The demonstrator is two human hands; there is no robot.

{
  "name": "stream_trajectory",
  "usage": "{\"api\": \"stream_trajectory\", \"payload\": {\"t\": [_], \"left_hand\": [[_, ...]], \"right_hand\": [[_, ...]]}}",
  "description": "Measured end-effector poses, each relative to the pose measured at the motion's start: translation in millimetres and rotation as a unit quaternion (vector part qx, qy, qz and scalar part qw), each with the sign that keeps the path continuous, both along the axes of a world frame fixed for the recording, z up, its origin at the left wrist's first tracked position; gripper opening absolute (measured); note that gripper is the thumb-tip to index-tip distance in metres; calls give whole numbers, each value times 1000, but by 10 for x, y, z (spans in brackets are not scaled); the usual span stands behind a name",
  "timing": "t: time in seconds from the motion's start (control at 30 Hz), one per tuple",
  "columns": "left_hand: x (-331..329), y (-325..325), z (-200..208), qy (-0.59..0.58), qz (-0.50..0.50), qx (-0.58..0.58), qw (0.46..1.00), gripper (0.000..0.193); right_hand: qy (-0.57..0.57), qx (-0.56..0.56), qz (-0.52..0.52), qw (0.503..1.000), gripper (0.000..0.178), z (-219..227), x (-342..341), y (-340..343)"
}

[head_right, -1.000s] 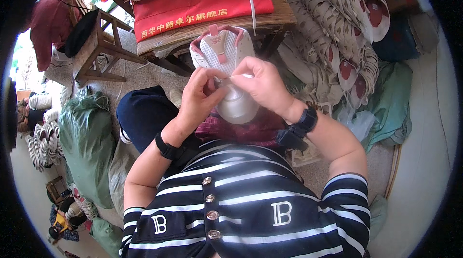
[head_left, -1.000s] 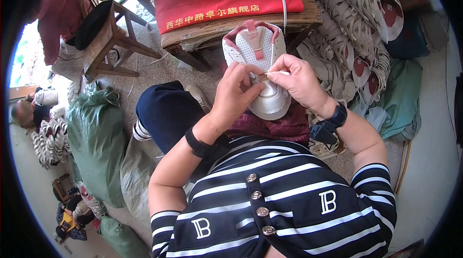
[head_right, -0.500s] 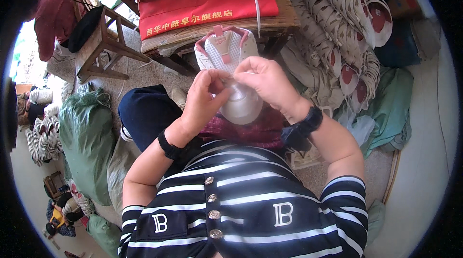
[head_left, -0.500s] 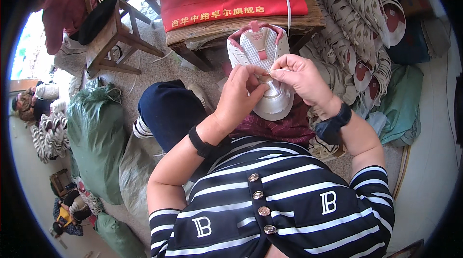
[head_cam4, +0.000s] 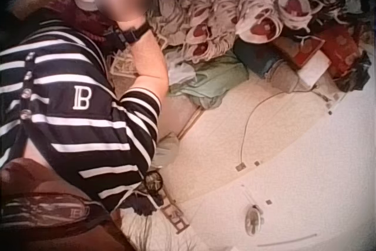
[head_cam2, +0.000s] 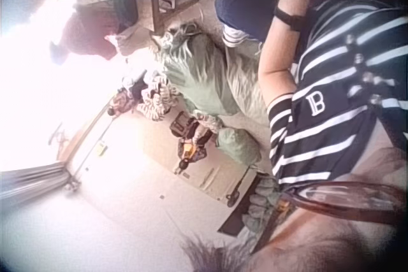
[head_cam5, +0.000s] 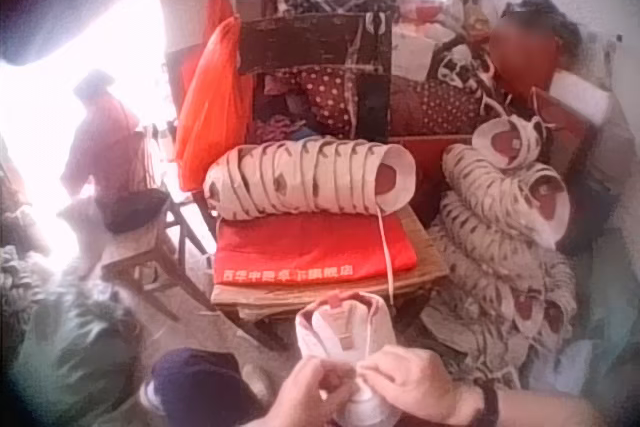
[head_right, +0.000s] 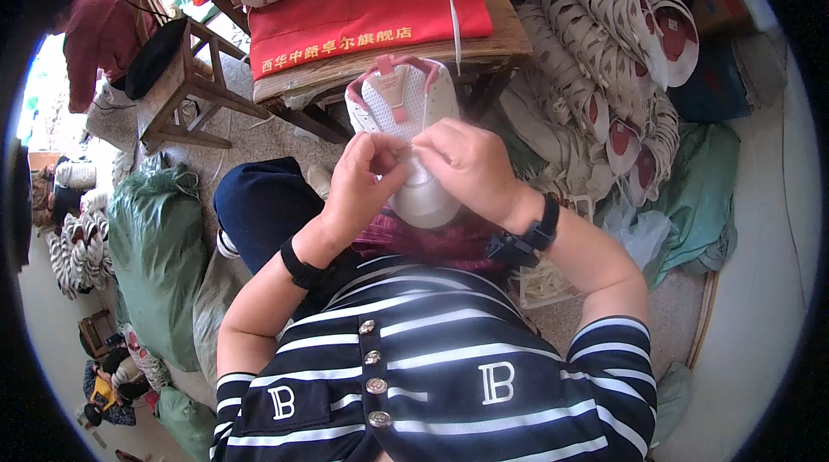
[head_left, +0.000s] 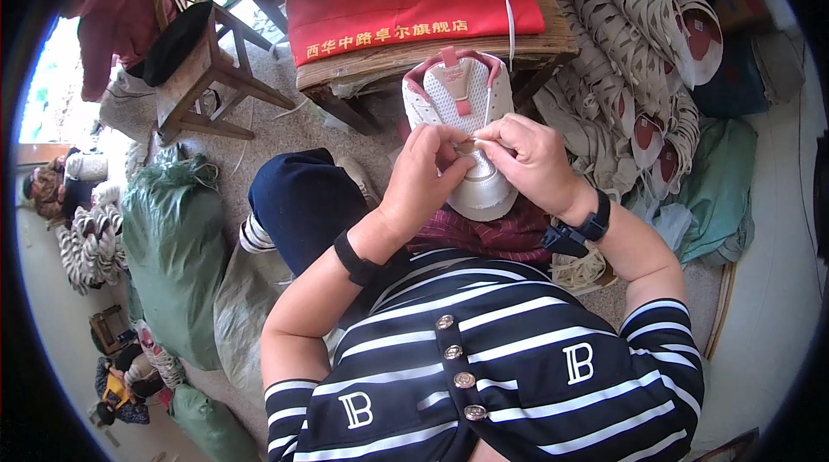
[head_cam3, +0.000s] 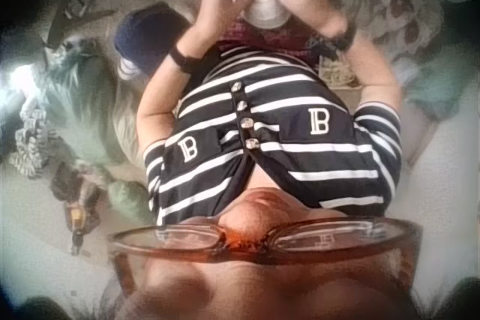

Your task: The person sits on the floor and laces a white sneaker with pink accents. They thread the white shoelaces through the eyelets, pull them tight, and tie a knot to secure the shoe.

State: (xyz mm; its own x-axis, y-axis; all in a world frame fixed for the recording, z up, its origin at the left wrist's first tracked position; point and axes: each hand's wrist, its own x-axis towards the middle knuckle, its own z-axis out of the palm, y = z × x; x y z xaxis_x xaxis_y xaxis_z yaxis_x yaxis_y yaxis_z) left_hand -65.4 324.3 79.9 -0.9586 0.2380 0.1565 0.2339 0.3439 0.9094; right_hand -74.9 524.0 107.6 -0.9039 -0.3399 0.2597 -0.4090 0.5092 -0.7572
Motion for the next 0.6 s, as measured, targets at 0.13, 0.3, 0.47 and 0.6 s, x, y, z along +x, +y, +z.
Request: {"api": "stream_trajectory", "payload": {"t": [0.13, 0.3, 0.47, 0.6], "left_hand": [[-1, 11, -14, -6, -4, -7, 1000, 33], [1, 3, 38, -32, -4, -6, 999, 34], [-12, 11, -9, -24, 0, -15, 1000, 33], [-16, 24, -25, -12, 7, -23, 1000, 33]], "right_hand": [[18, -26, -55, 998, 15, -18, 14, -31], [-49, 1, -67, 997, 15, -39, 41, -21], [5, 58, -31, 998, 13, -31, 29, -83], [23, 80, 5, 996, 12, -37, -32, -123]]}}
